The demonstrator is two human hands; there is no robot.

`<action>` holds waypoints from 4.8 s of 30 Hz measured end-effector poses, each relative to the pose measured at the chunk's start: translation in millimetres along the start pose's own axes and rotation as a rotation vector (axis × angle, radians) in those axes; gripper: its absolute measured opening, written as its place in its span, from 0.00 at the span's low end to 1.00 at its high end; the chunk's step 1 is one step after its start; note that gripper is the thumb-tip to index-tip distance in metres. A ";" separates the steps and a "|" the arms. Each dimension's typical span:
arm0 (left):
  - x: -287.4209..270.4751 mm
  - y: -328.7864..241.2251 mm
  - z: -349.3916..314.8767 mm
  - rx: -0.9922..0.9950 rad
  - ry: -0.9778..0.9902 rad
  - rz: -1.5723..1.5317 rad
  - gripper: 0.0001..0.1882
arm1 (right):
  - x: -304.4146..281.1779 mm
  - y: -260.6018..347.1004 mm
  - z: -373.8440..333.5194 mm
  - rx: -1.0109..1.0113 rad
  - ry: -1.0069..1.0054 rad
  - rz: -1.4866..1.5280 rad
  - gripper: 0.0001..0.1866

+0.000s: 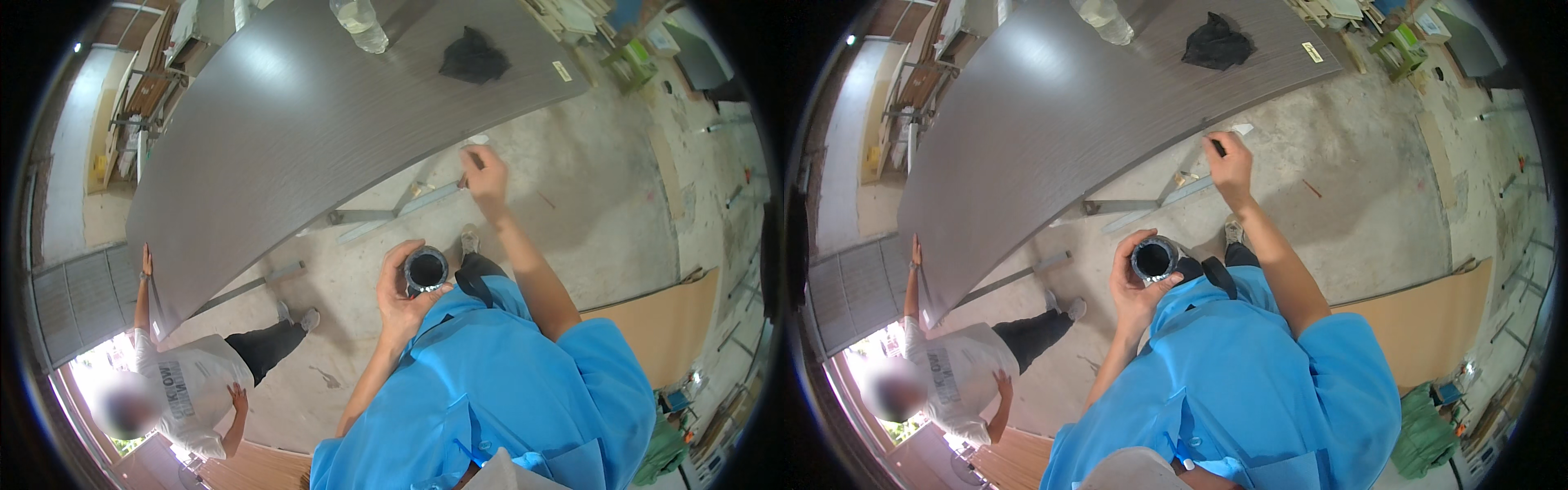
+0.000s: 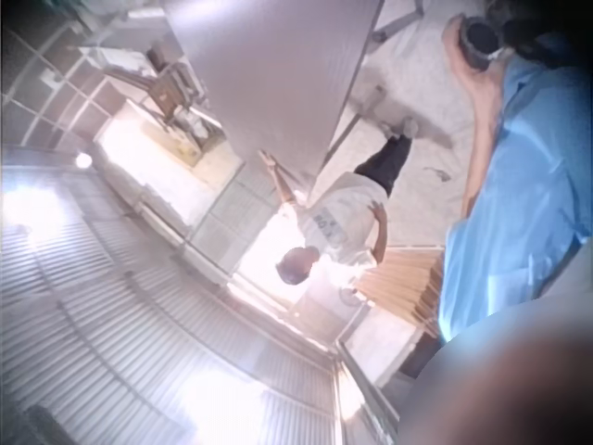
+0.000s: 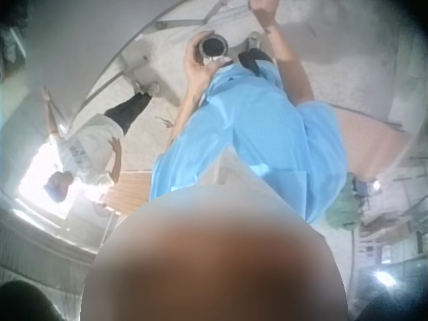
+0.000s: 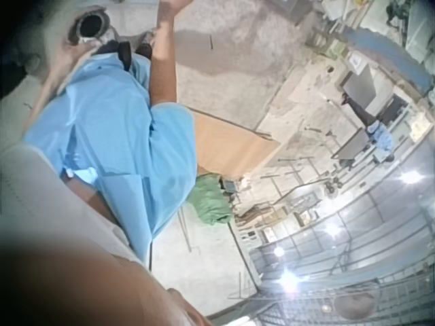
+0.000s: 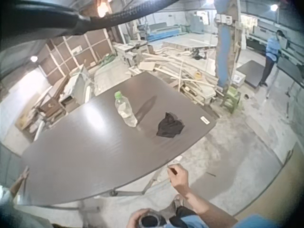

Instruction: The person holds a small container of dark adhesive and uses a brush to apply it along the edge of a large grey board. They repeatedly dip the brush into the container and spread the adhesive along the board's edge while another person stands nearby.

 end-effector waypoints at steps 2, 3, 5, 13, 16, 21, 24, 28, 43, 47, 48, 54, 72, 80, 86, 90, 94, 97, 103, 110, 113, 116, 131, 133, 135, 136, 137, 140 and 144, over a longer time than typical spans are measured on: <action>1.3 -1.0 1.6 0.002 0.007 0.006 0.43 | 20.4 12.0 -3.8 -0.123 0.123 -0.096 0.07; 2.2 -2.2 2.5 0.007 0.014 0.017 0.43 | 27.0 18.3 -5.5 -0.184 0.152 -0.146 0.07; 4.3 -5.0 4.5 0.018 0.025 0.030 0.42 | 29.2 22.0 -5.7 -0.201 0.158 -0.183 0.07; 10.3 -7.3 7.6 0.010 0.030 0.007 0.41 | -12.9 18.9 6.9 -0.093 0.054 -0.132 0.08; 4.2 -11.0 5.4 0.047 0.026 -0.003 0.42 | 19.0 35.3 1.1 -0.256 0.232 -0.225 0.07; 5.9 -7.5 6.1 0.011 0.046 -0.016 0.42 | -34.4 17.0 13.2 -0.035 -0.058 -0.132 0.07; 10.3 -5.6 9.3 0.003 0.040 -0.003 0.42 | -48.2 5.0 13.8 0.024 -0.119 -0.080 0.08; 18.5 -5.8 15.7 0.003 0.045 0.051 0.42 | -22.3 12.0 14.7 -0.165 0.111 -0.133 0.09; 42.0 -4.1 27.1 0.011 0.066 0.040 0.42 | -61.5 12.4 27.0 -0.168 0.029 -0.202 0.05; 45.3 -7.7 28.2 0.022 0.082 0.073 0.42 | -98.7 -9.8 35.5 0.077 -0.145 -0.130 0.06; 46.0 -7.0 28.6 0.007 0.079 0.068 0.42 | -97.0 -10.3 34.9 0.082 -0.138 -0.110 0.06; 53.7 -6.3 35.1 -0.008 0.088 0.060 0.41 | -88.7 7.5 44.8 -0.111 0.041 -0.269 0.06; 52.7 0.1 31.7 -0.021 0.098 0.097 0.43 | -144.2 -12.3 53.9 0.097 -0.193 -0.161 0.09; 52.6 2.0 29.0 -0.044 0.110 0.048 0.42 | -150.3 -8.2 52.5 0.118 -0.213 -0.257 0.08; 54.7 0.1 28.1 -0.062 0.107 0.023 0.42 | -141.7 0.0 54.1 -0.048 -0.108 -0.254 0.07; 56.8 -1.6 29.6 -0.052 0.117 0.027 0.42 | -145.3 1.0 46.6 -0.081 -0.210 -0.356 0.06; 56.8 -3.7 31.1 -0.029 0.126 0.057 0.41 | -139.0 -12.0 45.5 0.034 -0.164 -0.247 0.07; 56.1 -1.3 32.2 -0.059 0.124 0.072 0.41 | -131.5 2.6 49.1 -0.112 -0.102 -0.324 0.07; 50.0 -5.0 27.8 -0.040 0.116 0.031 0.42 | -180.3 -5.6 61.0 0.054 -0.326 -0.284 0.09; 52.2 -5.8 31.5 -0.043 0.127 0.059 0.43 | -167.5 -4.2 61.7 -0.105 -0.185 -0.359 0.10; 55.2 -7.1 32.5 -0.038 0.157 0.086 0.43 | -188.4 -6.5 69.1 -0.009 -0.268 -0.384 0.10; 54.3 -6.0 32.2 -0.052 0.153 0.054 0.43 | -225.1 -6.9 70.9 0.099 -0.439 -0.354 0.11; 47.7 -7.7 31.5 -0.013 0.173 0.129 0.43 | -276.8 -6.1 92.0 0.114 -0.480 -0.358 0.10; 48.2 -8.0 31.5 -0.013 0.163 0.097 0.43 | -266.5 3.6 84.6 -0.012 -0.437 -0.404 0.10; 48.5 -7.3 32.3 -0.017 0.146 0.079 0.43 | -247.3 8.8 76.6 -0.103 -0.366 -0.417 0.10; 48.7 -7.3 32.4 -0.011 0.142 0.068 0.43 | -239.3 4.3 75.1 -0.050 -0.322 -0.419 0.09; 49.4 -7.3 33.0 -0.005 0.144 0.067 0.42 | -232.2 5.0 75.1 -0.067 -0.284 -0.424 0.09; 47.5 -6.5 31.5 0.004 0.147 0.063 0.42 | -228.3 6.9 77.9 -0.059 -0.256 -0.460 0.09; 39.8 -6.4 25.6 0.004 0.146 0.113 0.43 | -251.0 -2.6 77.0 0.138 -0.384 -0.447 0.09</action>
Point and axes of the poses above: each hand's wrist, its own z-axis towards the middle knuckle, its own x-axis out of the palm, y = z × x, the point moved 8 cm from there along z, towards the middle knuckle, and after that the axes turned 12 degrees about y, right-handed, at the moved point
